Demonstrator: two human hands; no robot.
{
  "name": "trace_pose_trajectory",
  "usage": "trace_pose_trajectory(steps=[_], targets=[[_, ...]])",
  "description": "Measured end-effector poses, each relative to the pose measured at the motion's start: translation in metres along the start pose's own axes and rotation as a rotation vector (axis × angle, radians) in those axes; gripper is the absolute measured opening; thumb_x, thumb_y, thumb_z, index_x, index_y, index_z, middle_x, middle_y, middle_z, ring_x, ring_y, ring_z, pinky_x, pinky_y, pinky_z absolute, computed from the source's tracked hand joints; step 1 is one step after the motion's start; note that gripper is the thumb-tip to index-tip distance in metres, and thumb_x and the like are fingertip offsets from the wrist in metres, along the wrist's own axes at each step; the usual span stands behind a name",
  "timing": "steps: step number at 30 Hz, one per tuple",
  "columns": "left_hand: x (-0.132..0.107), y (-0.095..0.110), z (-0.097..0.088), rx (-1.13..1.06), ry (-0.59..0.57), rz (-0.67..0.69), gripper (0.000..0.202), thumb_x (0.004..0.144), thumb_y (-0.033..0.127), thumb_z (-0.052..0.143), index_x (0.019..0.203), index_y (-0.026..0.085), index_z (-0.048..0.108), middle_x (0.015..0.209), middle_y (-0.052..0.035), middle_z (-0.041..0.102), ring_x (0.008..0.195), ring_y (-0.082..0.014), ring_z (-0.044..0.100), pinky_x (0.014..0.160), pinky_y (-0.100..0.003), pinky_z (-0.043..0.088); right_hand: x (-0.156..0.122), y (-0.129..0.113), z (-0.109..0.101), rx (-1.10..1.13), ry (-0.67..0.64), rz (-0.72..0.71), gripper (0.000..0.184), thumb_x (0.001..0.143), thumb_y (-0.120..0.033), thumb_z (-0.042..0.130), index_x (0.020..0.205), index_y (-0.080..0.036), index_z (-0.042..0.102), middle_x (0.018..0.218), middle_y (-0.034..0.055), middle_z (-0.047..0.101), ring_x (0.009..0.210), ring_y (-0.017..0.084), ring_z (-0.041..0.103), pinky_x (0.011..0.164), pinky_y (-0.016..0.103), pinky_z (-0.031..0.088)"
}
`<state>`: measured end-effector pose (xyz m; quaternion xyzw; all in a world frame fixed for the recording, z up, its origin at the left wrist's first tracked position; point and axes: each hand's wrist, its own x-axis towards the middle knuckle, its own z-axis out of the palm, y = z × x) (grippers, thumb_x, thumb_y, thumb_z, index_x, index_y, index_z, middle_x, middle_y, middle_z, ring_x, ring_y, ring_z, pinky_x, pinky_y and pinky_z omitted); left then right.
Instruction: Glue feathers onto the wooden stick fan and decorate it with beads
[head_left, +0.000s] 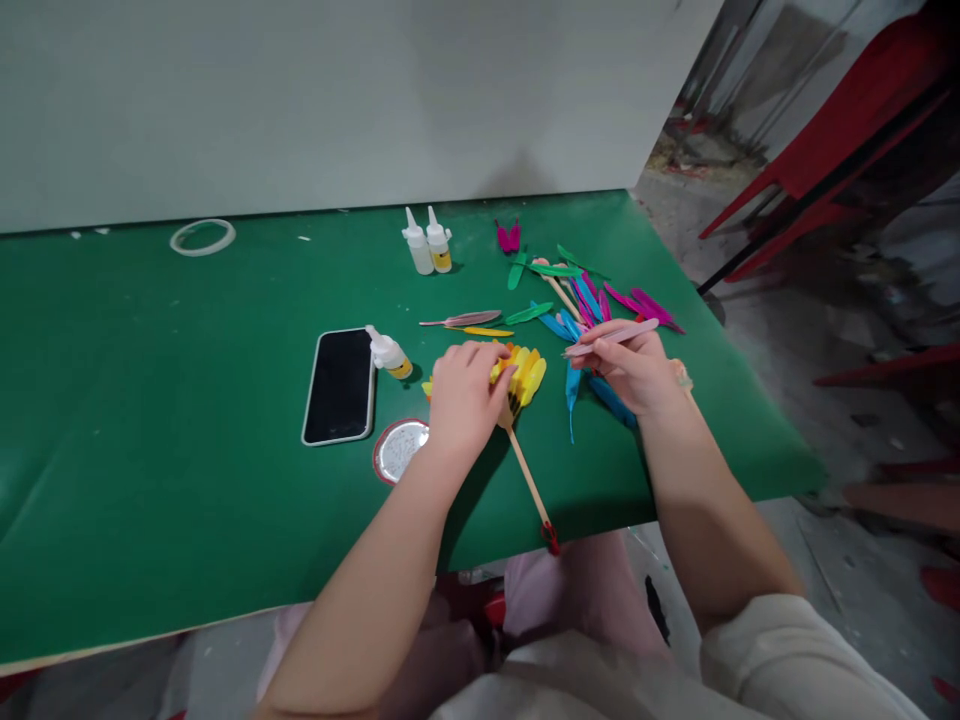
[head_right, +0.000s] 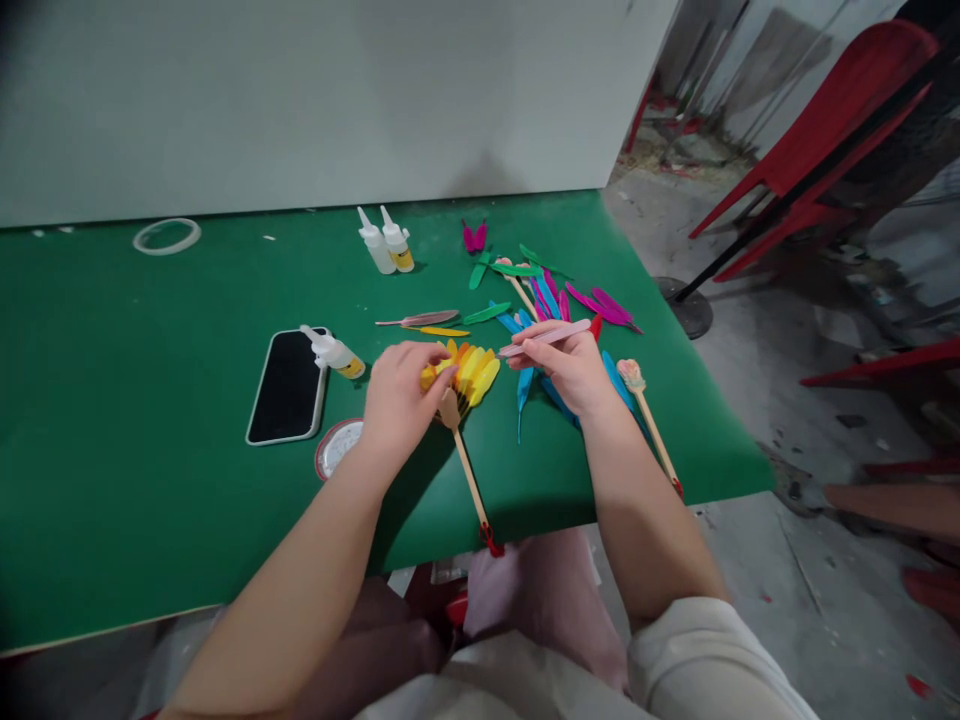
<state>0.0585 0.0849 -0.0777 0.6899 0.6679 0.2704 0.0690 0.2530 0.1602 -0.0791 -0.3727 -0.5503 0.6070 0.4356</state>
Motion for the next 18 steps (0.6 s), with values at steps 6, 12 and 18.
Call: trace_pose_trajectory(steps=[6,12,18], targets=[[-0.025,0.009,-0.036,-0.302,0.219,-0.107,0.014,0.081,0.033,0.057,0.076,0.021,0.061,0.077,0.0012,0.066,0.076,-0.0143,0.058,0.076,-0.028,0.043,0.000,0.008,0.006,0.070,-0.044,-0.080,0.017,0.064,-0.032,0.073,0.077,-0.022,0.069,0.072,0.0009,0.071,0.060,0.014,0.066,0.060,0.029,0.056],[-0.044,0.013,-0.043,-0.598,-0.025,-0.101,0.014,0.082,0.030,0.055,0.075,0.021,0.063,0.074,0.0034,0.068,0.072,-0.0114,0.062,0.070,-0.022,0.045,0.000,0.005,0.028,0.100,-0.075,-0.130,0.013,0.066,-0.027,0.073,0.078,-0.023,0.071,0.076,0.0007,0.073,0.059,0.012,0.066,0.060,0.026,0.055],[-0.039,-0.004,-0.036,-0.933,0.086,-0.297,0.024,0.085,0.037,0.049,0.078,0.017,0.060,0.072,-0.0005,0.068,0.069,-0.0119,0.063,0.070,-0.023,0.049,0.002,-0.006,0.062,0.054,-0.201,-0.173,0.012,0.067,-0.023,0.071,0.080,-0.023,0.072,0.082,0.0021,0.073,0.063,0.013,0.066,0.065,0.029,0.056]])
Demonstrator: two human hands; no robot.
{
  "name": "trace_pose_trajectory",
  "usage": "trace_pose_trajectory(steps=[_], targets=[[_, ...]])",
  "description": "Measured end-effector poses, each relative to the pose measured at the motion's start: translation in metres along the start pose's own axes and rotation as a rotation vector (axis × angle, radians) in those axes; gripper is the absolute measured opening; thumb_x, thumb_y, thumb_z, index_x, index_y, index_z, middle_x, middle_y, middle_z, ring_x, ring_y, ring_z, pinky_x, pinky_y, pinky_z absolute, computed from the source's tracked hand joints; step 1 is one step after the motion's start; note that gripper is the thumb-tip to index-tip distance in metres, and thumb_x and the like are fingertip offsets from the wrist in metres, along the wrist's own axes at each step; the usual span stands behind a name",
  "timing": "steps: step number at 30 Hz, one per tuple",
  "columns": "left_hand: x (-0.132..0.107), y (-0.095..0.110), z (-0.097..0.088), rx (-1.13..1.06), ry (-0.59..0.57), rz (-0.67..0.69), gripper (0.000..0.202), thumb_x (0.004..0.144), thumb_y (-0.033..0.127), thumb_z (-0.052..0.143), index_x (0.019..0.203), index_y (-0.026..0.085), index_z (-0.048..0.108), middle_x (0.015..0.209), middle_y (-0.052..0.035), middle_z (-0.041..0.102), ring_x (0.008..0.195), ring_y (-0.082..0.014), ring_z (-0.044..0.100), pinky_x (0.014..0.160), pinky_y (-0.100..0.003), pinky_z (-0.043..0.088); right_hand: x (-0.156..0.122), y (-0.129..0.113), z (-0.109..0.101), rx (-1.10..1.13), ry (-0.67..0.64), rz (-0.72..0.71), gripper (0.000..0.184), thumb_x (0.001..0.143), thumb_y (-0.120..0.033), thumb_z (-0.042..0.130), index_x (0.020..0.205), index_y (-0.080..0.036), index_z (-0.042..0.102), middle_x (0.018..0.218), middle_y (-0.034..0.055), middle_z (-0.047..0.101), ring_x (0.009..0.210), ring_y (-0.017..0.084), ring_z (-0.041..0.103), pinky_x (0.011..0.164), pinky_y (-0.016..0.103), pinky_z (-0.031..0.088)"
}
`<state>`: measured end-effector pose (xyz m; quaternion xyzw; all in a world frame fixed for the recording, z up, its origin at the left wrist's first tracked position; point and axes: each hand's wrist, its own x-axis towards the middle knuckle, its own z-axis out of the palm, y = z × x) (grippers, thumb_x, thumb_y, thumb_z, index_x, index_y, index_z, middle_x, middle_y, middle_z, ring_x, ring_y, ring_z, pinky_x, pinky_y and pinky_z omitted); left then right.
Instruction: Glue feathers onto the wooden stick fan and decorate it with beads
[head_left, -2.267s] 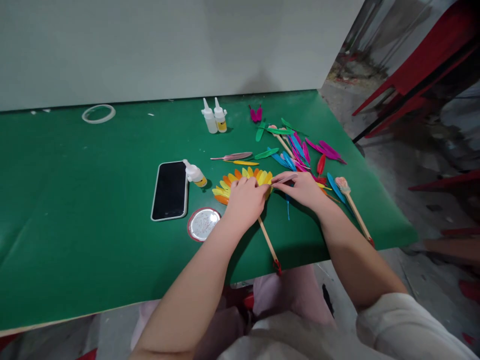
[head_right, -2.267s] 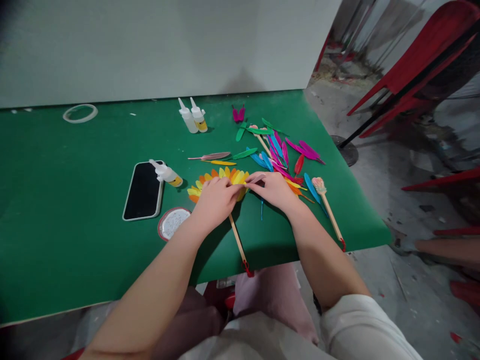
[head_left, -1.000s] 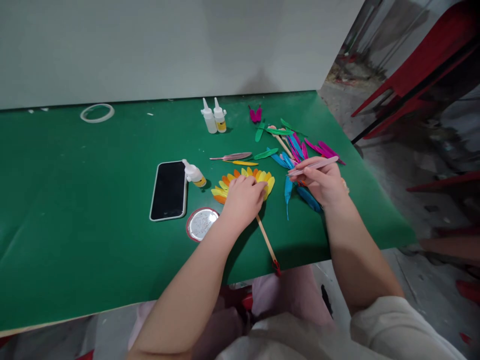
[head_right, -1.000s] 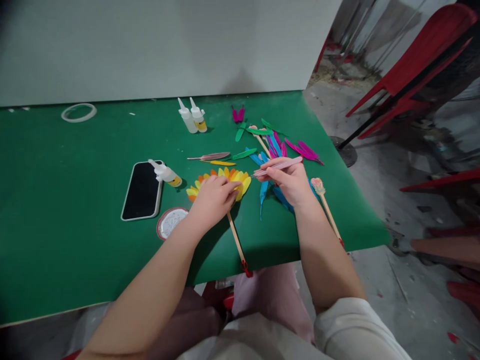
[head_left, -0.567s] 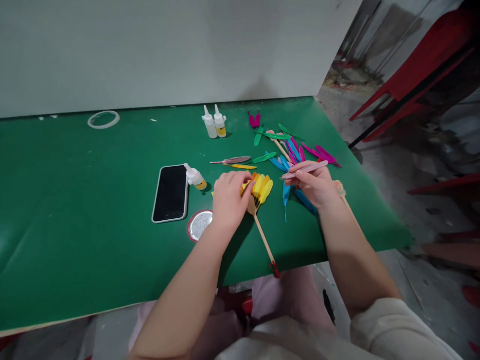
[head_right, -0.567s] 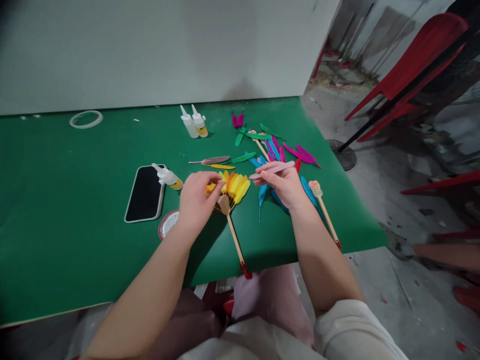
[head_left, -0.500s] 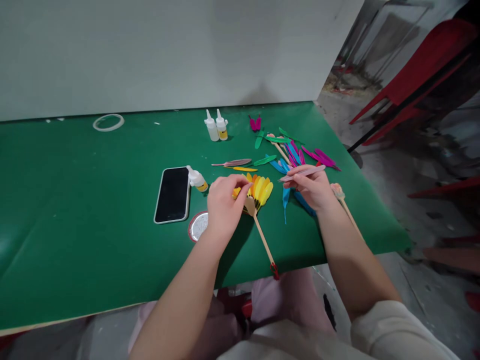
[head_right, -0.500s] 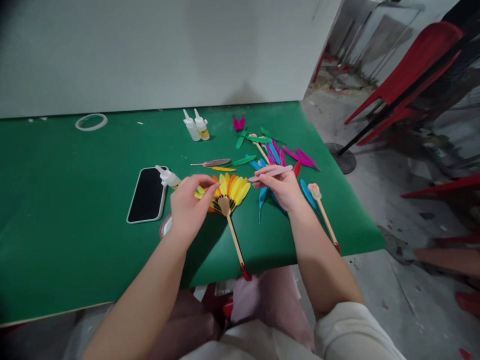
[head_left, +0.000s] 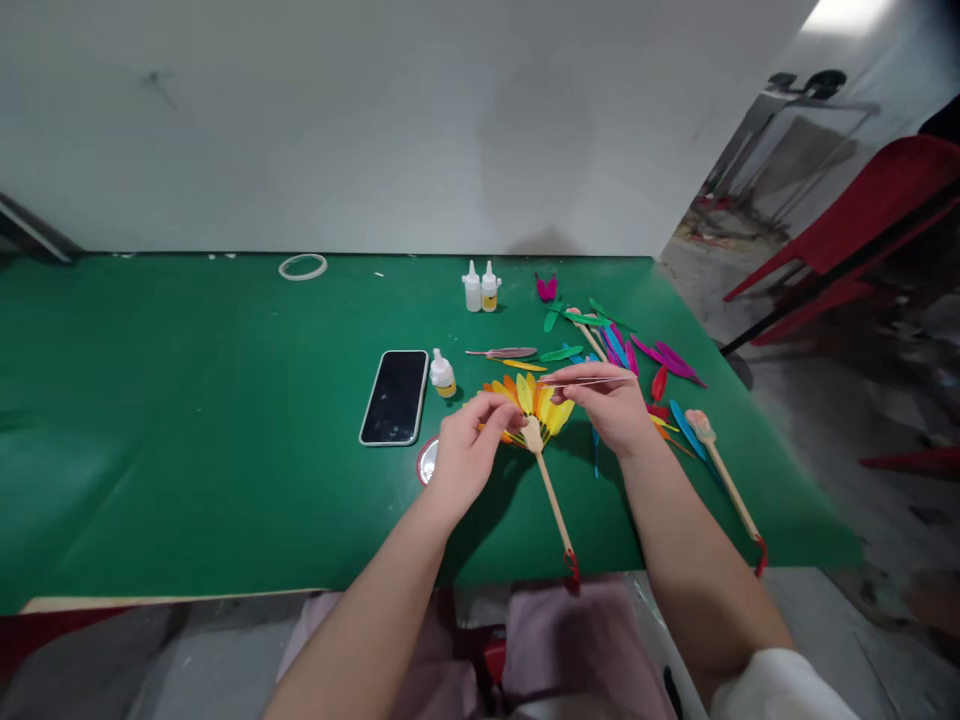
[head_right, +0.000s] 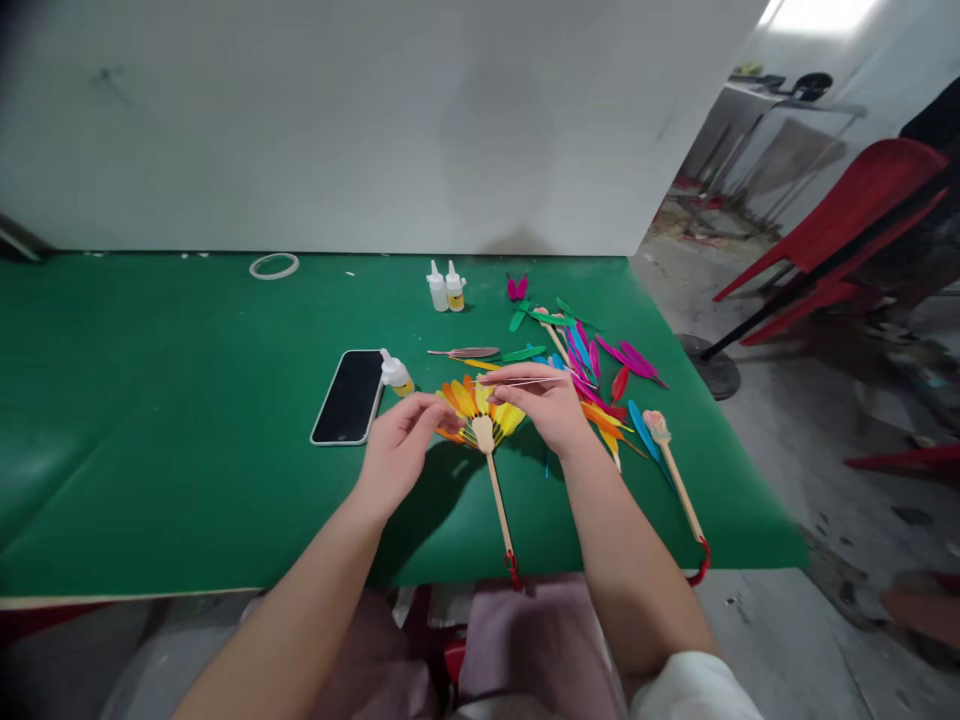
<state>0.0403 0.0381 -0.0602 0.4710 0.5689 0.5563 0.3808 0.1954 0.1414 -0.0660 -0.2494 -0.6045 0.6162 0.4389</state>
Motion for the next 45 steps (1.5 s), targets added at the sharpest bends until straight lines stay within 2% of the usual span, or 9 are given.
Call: trace_pose_trajectory(steps=[3,6,11,15,27,32,37,42,45], targets=[[0.005,-0.006,-0.001,-0.246,0.045,-0.041,0.023,0.083,0.038,0.052,0.084,0.016,0.058,0.073,-0.0024,0.068,0.066,-0.0124,0.064,0.067,-0.025,0.051,0.001,0.006,0.007,0.031,-0.021,0.023,0.012,0.068,-0.023,0.071,0.080,-0.023,0.072,0.082,0.0018,0.073,0.063,0.013,0.066,0.064,0.028,0.056],[0.008,-0.011,0.001,-0.313,0.090,-0.088,0.025,0.082,0.039,0.053,0.083,0.015,0.057,0.072,-0.0025,0.067,0.062,-0.0110,0.063,0.063,-0.023,0.050,-0.002,0.013,0.006,0.051,-0.034,0.074,0.013,0.068,-0.022,0.071,0.081,-0.023,0.072,0.082,0.0015,0.073,0.063,0.013,0.067,0.064,0.026,0.056],[0.007,-0.018,0.006,-0.108,0.104,-0.042,0.024,0.080,0.035,0.058,0.097,0.018,0.060,0.087,-0.0034,0.068,0.075,-0.0121,0.064,0.070,-0.024,0.051,-0.007,0.015,0.005,0.050,-0.078,0.116,0.015,0.064,-0.021,0.073,0.079,-0.024,0.072,0.080,0.0012,0.073,0.063,0.014,0.067,0.064,0.027,0.056],[0.003,-0.020,0.005,0.094,0.113,0.063,0.019,0.082,0.033,0.055,0.092,0.021,0.065,0.092,-0.0031,0.067,0.082,-0.0147,0.064,0.077,-0.028,0.050,-0.009,0.011,0.006,0.036,-0.082,0.103,0.015,0.065,-0.020,0.073,0.079,-0.025,0.072,0.078,0.0003,0.073,0.064,0.013,0.067,0.063,0.027,0.055],[0.002,-0.015,0.004,0.150,0.098,0.110,0.019,0.083,0.033,0.053,0.091,0.021,0.065,0.092,-0.0032,0.068,0.083,-0.0153,0.064,0.076,-0.028,0.050,-0.009,0.012,0.006,0.032,-0.073,0.092,0.015,0.065,-0.023,0.074,0.079,-0.025,0.072,0.079,0.0003,0.073,0.063,0.013,0.067,0.064,0.028,0.056],[0.004,-0.011,0.001,0.190,0.076,0.073,0.018,0.080,0.034,0.057,0.081,0.019,0.065,0.082,-0.0015,0.067,0.075,-0.0137,0.062,0.071,-0.024,0.049,-0.010,0.011,0.007,-0.007,-0.074,0.141,0.016,0.062,-0.024,0.075,0.078,-0.023,0.072,0.075,0.0010,0.072,0.065,0.015,0.067,0.065,0.028,0.056],[0.006,-0.010,0.001,0.174,0.005,0.018,0.017,0.083,0.034,0.053,0.081,0.019,0.061,0.080,-0.0003,0.066,0.073,-0.0132,0.062,0.070,-0.024,0.048,-0.010,0.011,0.008,-0.028,-0.061,0.159,0.018,0.061,-0.026,0.076,0.078,-0.021,0.072,0.076,0.0019,0.072,0.065,0.014,0.067,0.066,0.026,0.056],[0.003,-0.012,0.002,0.421,0.105,0.121,0.013,0.085,0.029,0.049,0.082,0.019,0.058,0.079,-0.0007,0.064,0.072,-0.0134,0.059,0.068,-0.025,0.045,-0.010,0.009,0.013,-0.060,-0.032,0.147,0.016,0.062,-0.026,0.074,0.077,-0.022,0.072,0.078,0.0013,0.072,0.068,0.013,0.067,0.068,0.027,0.056],[0.003,-0.013,0.003,0.472,0.123,0.165,0.013,0.086,0.027,0.047,0.082,0.019,0.057,0.078,-0.0006,0.063,0.071,-0.0129,0.057,0.068,-0.025,0.044,-0.010,0.008,0.014,-0.070,-0.023,0.147,0.016,0.062,-0.025,0.075,0.077,-0.022,0.072,0.077,0.0013,0.072,0.070,0.014,0.067,0.069,0.028,0.056]])
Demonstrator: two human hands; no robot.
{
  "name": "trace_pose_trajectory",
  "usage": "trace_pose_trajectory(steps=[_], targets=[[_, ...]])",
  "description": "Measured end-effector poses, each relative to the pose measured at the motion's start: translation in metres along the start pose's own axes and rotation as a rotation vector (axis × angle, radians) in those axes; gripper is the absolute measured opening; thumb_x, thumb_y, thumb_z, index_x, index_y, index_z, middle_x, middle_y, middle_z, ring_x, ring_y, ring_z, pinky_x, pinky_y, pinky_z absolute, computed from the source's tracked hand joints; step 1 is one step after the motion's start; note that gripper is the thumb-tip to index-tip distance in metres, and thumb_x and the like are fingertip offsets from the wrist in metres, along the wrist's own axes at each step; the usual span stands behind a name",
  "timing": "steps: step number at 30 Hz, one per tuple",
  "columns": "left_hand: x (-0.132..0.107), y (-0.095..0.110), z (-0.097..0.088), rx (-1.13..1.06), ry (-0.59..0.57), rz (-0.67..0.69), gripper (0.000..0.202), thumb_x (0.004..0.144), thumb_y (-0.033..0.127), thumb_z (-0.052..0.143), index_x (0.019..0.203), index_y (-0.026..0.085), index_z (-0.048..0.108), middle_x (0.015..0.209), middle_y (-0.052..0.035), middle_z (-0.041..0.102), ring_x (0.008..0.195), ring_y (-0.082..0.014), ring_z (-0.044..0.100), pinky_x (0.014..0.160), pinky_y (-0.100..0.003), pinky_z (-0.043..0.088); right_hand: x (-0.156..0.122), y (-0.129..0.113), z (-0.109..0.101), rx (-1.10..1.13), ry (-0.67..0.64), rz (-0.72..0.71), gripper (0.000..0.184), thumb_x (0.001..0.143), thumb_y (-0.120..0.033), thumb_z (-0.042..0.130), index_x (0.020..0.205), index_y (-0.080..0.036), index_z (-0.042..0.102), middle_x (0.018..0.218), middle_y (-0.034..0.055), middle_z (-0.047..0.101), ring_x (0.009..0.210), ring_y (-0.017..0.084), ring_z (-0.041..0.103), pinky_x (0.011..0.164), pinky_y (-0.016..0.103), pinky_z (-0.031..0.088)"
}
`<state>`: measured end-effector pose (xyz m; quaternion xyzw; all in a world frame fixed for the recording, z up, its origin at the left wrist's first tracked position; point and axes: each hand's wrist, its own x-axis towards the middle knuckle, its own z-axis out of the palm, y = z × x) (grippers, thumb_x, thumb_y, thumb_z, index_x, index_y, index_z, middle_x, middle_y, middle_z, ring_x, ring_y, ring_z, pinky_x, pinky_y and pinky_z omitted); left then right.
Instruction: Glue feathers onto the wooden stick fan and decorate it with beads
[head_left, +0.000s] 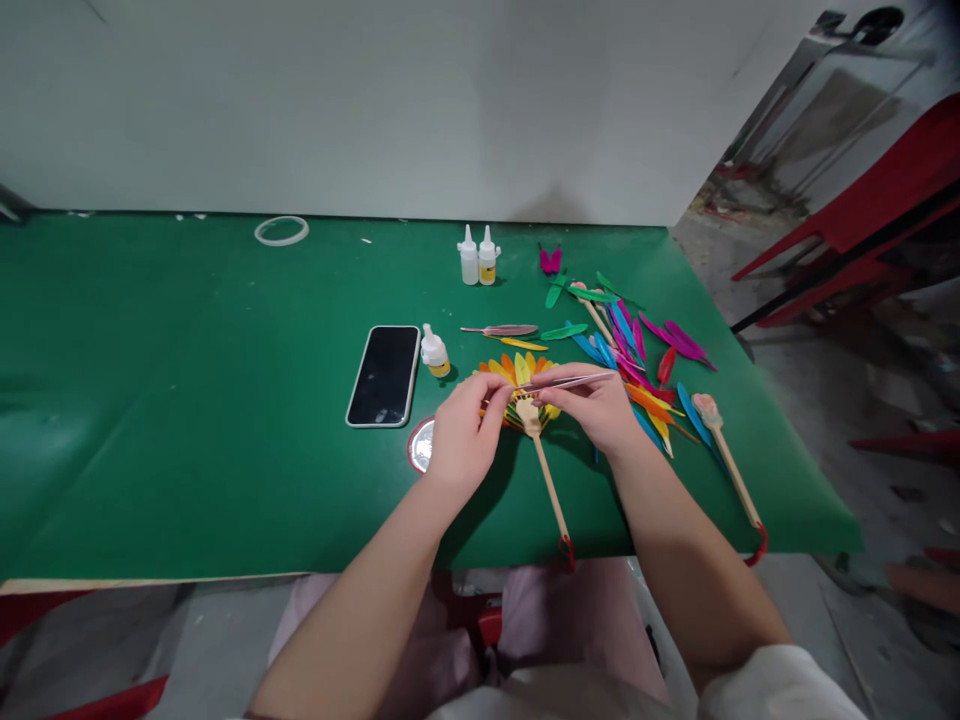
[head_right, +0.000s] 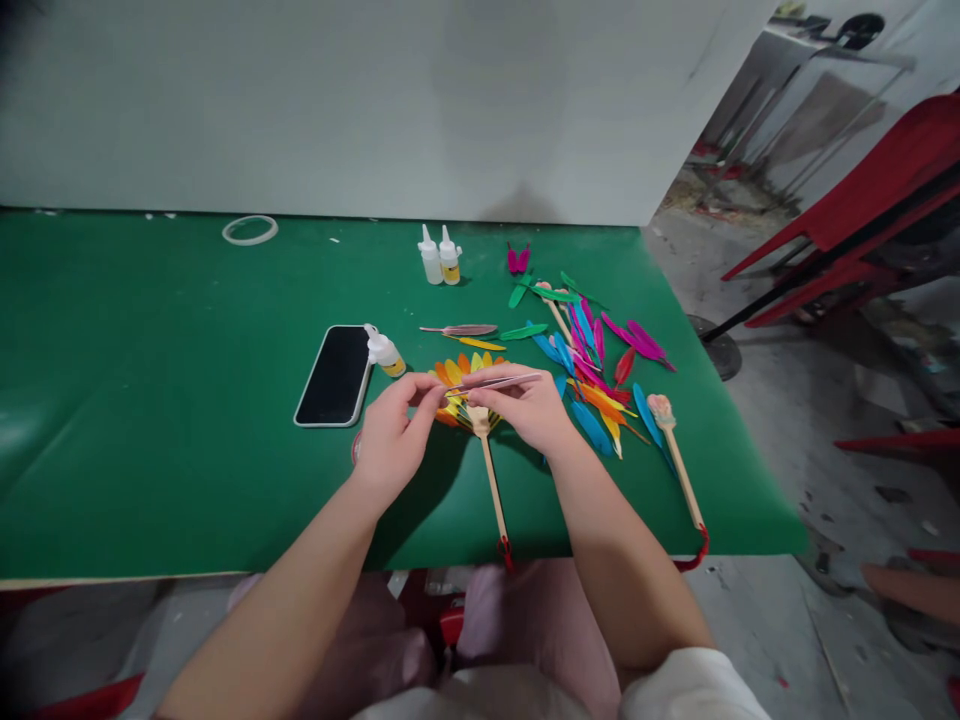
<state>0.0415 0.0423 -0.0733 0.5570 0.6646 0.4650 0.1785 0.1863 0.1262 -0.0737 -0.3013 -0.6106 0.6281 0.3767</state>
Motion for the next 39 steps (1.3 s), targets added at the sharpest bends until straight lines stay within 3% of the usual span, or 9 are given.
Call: trace_pose_trajectory(steps=[10,16,19,23,26,29,39], targets=[[-0.0005,0.0009,-0.0042,0.091,0.030,0.055,0.017,0.090,0.028,0.039,0.084,0.019,0.052,0.076,-0.0009,0.059,0.072,-0.0130,0.055,0.068,-0.024,0.041,0.0030,0.0084,-0.0045,0.123,0.092,-0.037,0.014,0.063,-0.026,0.075,0.076,-0.022,0.071,0.069,0.0002,0.070,0.054,0.012,0.063,0.059,0.028,0.054],[-0.0005,-0.0016,-0.0072,-0.014,0.057,0.021,0.023,0.091,0.028,0.035,0.074,0.018,0.049,0.069,0.0008,0.056,0.066,-0.0108,0.053,0.064,-0.023,0.040,0.0041,0.0039,-0.0079,0.222,0.178,-0.045,0.016,0.061,-0.030,0.075,0.074,-0.021,0.070,0.066,-0.0005,0.067,0.051,0.010,0.060,0.053,0.025,0.051],[-0.0008,-0.0018,-0.0086,0.002,0.088,0.048,0.027,0.090,0.029,0.038,0.069,0.018,0.052,0.066,0.0005,0.058,0.064,-0.0106,0.055,0.061,-0.023,0.040,0.0040,0.0037,-0.0077,0.246,0.145,-0.028,0.017,0.061,-0.031,0.075,0.074,-0.022,0.070,0.063,-0.0010,0.066,0.051,0.010,0.060,0.052,0.024,0.051],[0.0003,-0.0015,-0.0080,-0.030,0.084,0.155,0.016,0.087,0.024,0.047,0.089,0.019,0.062,0.083,-0.0017,0.066,0.075,-0.0113,0.061,0.070,-0.023,0.046,0.0031,0.0048,-0.0077,0.260,0.106,0.001,0.018,0.062,-0.031,0.075,0.076,-0.022,0.069,0.064,-0.0010,0.067,0.050,0.009,0.060,0.051,0.023,0.051],[0.0016,-0.0022,-0.0069,-0.073,0.087,0.287,0.020,0.085,0.018,0.050,0.101,0.021,0.062,0.093,-0.0024,0.068,0.082,-0.0119,0.062,0.077,-0.025,0.048,0.0026,0.0049,-0.0091,0.273,0.106,0.037,0.020,0.062,-0.033,0.075,0.077,-0.022,0.069,0.065,-0.0011,0.067,0.051,0.010,0.060,0.050,0.023,0.052],[0.0021,-0.0026,-0.0062,-0.073,0.098,0.357,0.019,0.082,0.018,0.055,0.099,0.021,0.064,0.091,-0.0023,0.069,0.081,-0.0119,0.062,0.076,-0.026,0.049,0.0028,0.0050,-0.0097,0.291,0.066,0.086,0.020,0.063,-0.034,0.074,0.078,-0.022,0.068,0.063,-0.0016,0.067,0.051,0.009,0.060,0.051,0.021,0.051],[0.0012,0.0016,-0.0070,-0.101,0.110,0.344,0.005,0.078,0.022,0.061,0.076,0.019,0.065,0.074,-0.0010,0.068,0.071,-0.0115,0.062,0.068,-0.024,0.049,0.0043,0.0070,-0.0042,0.359,0.042,0.183,0.025,0.060,-0.040,0.076,0.070,-0.020,0.065,0.058,-0.0024,0.066,0.049,0.009,0.059,0.049,0.019,0.050]])
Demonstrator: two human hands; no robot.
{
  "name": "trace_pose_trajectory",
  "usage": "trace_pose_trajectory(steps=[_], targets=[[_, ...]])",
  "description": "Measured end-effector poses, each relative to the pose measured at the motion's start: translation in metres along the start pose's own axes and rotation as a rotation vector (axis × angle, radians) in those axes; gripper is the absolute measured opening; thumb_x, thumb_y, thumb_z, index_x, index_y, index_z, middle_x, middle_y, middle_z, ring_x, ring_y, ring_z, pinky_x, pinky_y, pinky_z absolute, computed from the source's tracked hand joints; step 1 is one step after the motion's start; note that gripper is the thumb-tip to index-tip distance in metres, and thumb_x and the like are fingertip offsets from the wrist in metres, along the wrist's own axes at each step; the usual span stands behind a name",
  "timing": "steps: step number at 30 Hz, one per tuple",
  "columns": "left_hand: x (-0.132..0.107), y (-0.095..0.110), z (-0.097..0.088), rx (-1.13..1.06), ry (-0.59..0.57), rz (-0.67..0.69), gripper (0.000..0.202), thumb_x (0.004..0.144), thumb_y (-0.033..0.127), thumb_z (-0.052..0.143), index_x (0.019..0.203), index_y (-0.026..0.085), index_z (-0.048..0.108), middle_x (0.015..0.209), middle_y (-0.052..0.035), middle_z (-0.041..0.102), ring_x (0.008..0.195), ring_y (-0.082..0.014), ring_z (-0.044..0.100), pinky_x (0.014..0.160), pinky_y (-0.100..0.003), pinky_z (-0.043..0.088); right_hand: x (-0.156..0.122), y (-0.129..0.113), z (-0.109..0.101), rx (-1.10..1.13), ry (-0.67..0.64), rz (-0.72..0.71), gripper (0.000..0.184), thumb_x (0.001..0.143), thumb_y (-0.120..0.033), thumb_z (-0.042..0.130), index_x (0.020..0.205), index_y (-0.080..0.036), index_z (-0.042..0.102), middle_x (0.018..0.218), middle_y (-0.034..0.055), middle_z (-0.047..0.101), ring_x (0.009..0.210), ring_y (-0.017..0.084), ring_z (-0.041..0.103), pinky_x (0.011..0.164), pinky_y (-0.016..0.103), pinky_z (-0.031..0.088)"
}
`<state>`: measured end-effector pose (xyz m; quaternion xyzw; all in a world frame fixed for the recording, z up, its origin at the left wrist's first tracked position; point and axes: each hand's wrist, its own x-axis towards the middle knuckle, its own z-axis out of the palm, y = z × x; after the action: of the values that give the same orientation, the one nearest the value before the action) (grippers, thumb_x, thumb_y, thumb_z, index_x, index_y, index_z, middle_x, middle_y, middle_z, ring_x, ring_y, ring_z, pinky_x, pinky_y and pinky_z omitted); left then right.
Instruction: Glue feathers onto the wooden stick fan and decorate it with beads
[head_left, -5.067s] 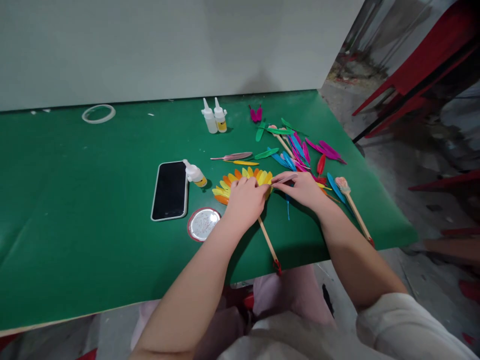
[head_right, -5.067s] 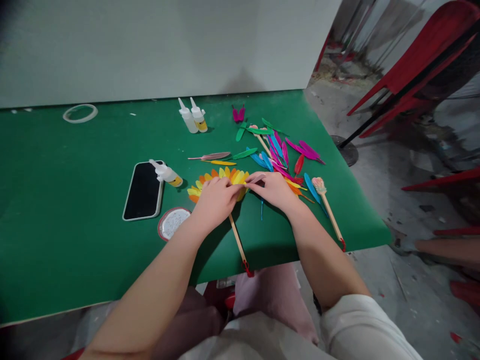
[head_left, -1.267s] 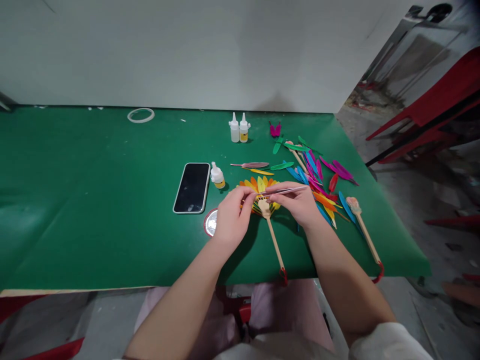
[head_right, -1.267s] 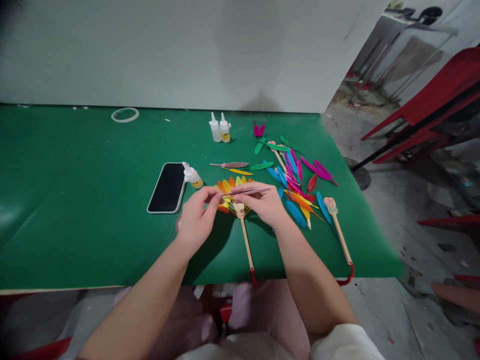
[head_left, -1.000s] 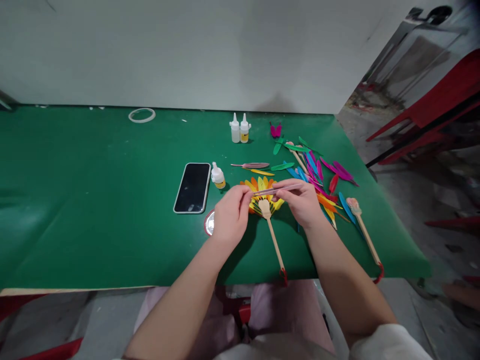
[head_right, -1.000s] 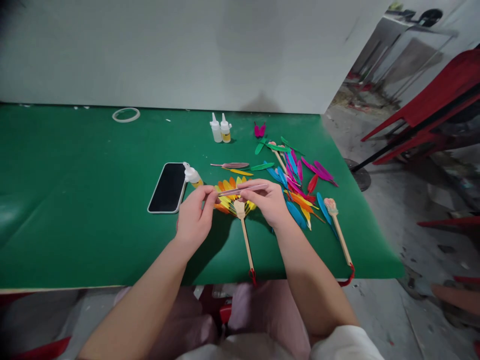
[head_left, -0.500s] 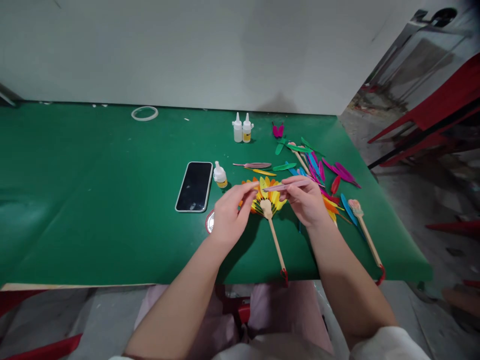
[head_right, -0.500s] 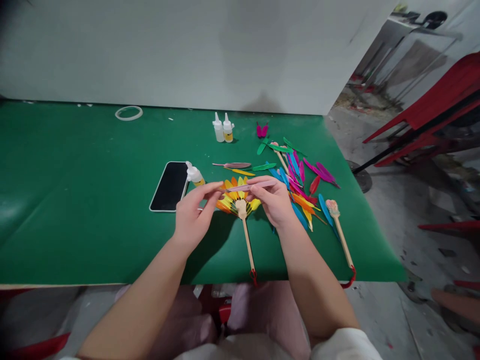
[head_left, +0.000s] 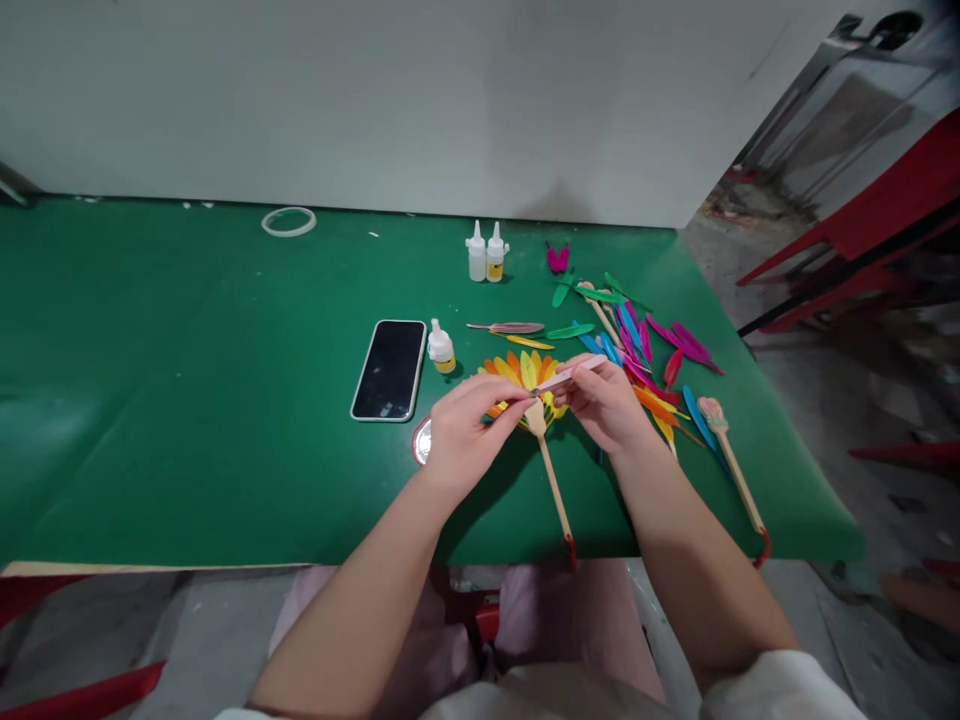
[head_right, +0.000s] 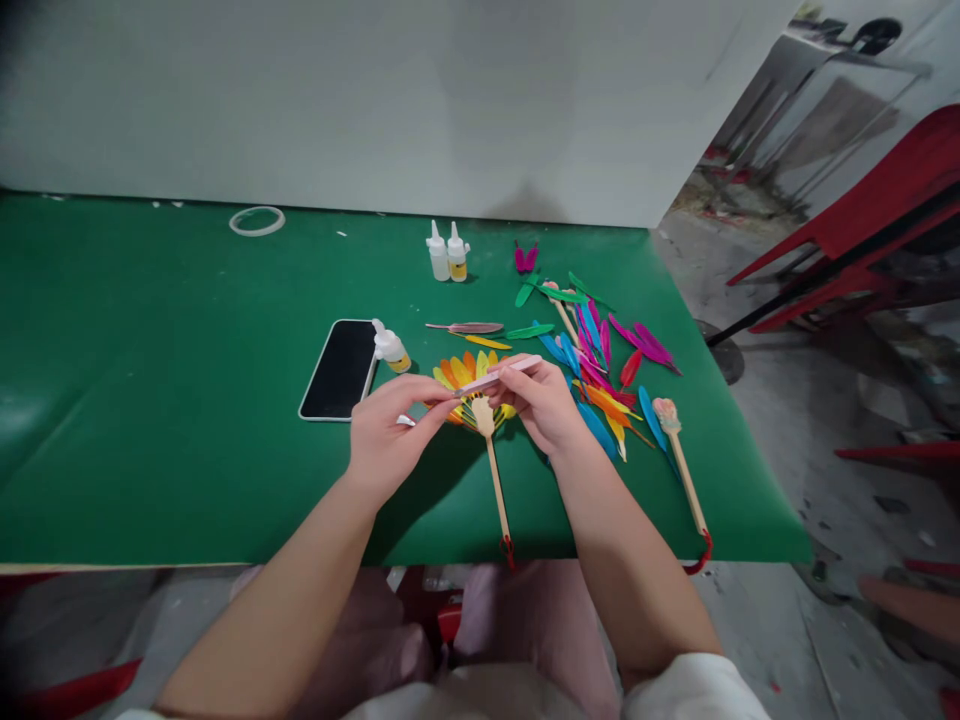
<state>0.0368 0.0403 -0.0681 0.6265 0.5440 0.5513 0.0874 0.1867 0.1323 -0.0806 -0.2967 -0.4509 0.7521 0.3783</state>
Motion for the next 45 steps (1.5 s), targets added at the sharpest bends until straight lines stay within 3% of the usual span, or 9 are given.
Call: trace_pose_trajectory(steps=[12,16,18,22,24,29,33,38,45], targets=[[-0.005,-0.002,-0.003,0.028,0.086,0.156,0.011,0.073,0.011,0.065,0.080,0.019,0.065,0.078,-0.0017,0.069,0.074,-0.0120,0.062,0.071,-0.025,0.051,-0.001,0.000,0.004,0.083,0.027,0.039,0.027,0.056,-0.040,0.077,0.065,-0.020,0.061,0.052,-0.0042,0.062,0.045,0.007,0.056,0.046,0.017,0.048],[-0.005,-0.002,-0.008,0.047,0.217,0.172,0.014,0.072,0.007,0.065,0.081,0.019,0.064,0.076,-0.0006,0.068,0.074,-0.0115,0.062,0.070,-0.024,0.050,0.003,-0.005,-0.005,0.194,0.163,-0.050,0.029,0.057,-0.041,0.076,0.062,-0.020,0.056,0.048,-0.0073,0.056,0.043,0.005,0.051,0.044,0.015,0.045],[-0.005,-0.001,-0.009,0.057,0.191,0.150,0.011,0.076,0.010,0.061,0.083,0.018,0.064,0.076,-0.0010,0.068,0.074,-0.0114,0.062,0.070,-0.024,0.049,0.004,-0.007,-0.008,0.198,0.168,-0.093,0.029,0.059,-0.043,0.075,0.062,-0.021,0.055,0.048,-0.0076,0.054,0.043,0.005,0.051,0.044,0.016,0.044],[-0.004,-0.001,-0.005,0.038,-0.005,0.011,0.014,0.085,0.019,0.051,0.081,0.017,0.065,0.075,-0.0021,0.069,0.072,-0.0113,0.063,0.069,-0.023,0.049,0.002,-0.004,-0.004,0.111,0.085,-0.055,0.027,0.062,-0.043,0.073,0.067,-0.021,0.058,0.050,-0.0069,0.056,0.045,0.004,0.053,0.045,0.014,0.045],[-0.004,0.000,-0.002,0.024,-0.048,-0.057,0.017,0.085,0.025,0.051,0.082,0.019,0.067,0.079,-0.0023,0.071,0.076,-0.0126,0.065,0.072,-0.024,0.050,0.000,-0.003,-0.001,0.085,0.066,-0.032,0.027,0.061,-0.042,0.074,0.068,-0.021,0.060,0.050,-0.0066,0.058,0.045,0.004,0.054,0.045,0.014,0.045],[-0.004,0.002,0.004,-0.105,-0.025,-0.286,0.027,0.077,0.032,0.063,0.101,0.023,0.067,0.090,-0.0016,0.072,0.076,-0.0132,0.067,0.073,-0.024,0.053,-0.001,0.000,0.003,0.067,0.012,-0.010,0.025,0.060,-0.038,0.076,0.070,-0.019,0.063,0.051,-0.0041,0.063,0.045,0.005,0.057,0.046,0.013,0.047],[-0.003,0.001,0.006,-0.184,-0.016,-0.436,0.021,0.072,0.031,0.067,0.090,0.023,0.071,0.088,-0.0020,0.072,0.077,-0.0145,0.066,0.074,-0.025,0.054,0.000,0.001,0.005,0.040,-0.005,-0.010,0.021,0.062,-0.034,0.076,0.071,-0.018,0.065,0.054,-0.0023,0.066,0.046,0.006,0.058,0.048,0.014,0.048],[0.000,-0.004,0.006,-0.426,0.004,-0.715,0.014,0.065,0.029,0.072,0.072,0.017,0.068,0.066,0.0001,0.069,0.062,-0.0131,0.066,0.060,-0.023,0.054,0.000,0.002,0.006,-0.010,-0.003,-0.069,0.018,0.062,-0.030,0.076,0.072,-0.017,0.067,0.056,-0.0010,0.067,0.050,0.007,0.061,0.050,0.014,0.050],[0.003,-0.005,0.004,-0.611,-0.110,-0.720,0.018,0.064,0.026,0.073,0.066,0.014,0.059,0.063,-0.0001,0.068,0.057,-0.0105,0.064,0.057,-0.020,0.052,0.001,0.003,0.003,0.062,-0.026,0.027,0.023,0.059,-0.033,0.077,0.070,-0.017,0.066,0.054,-0.0016,0.067,0.046,0.006,0.060,0.048,0.014,0.049]])
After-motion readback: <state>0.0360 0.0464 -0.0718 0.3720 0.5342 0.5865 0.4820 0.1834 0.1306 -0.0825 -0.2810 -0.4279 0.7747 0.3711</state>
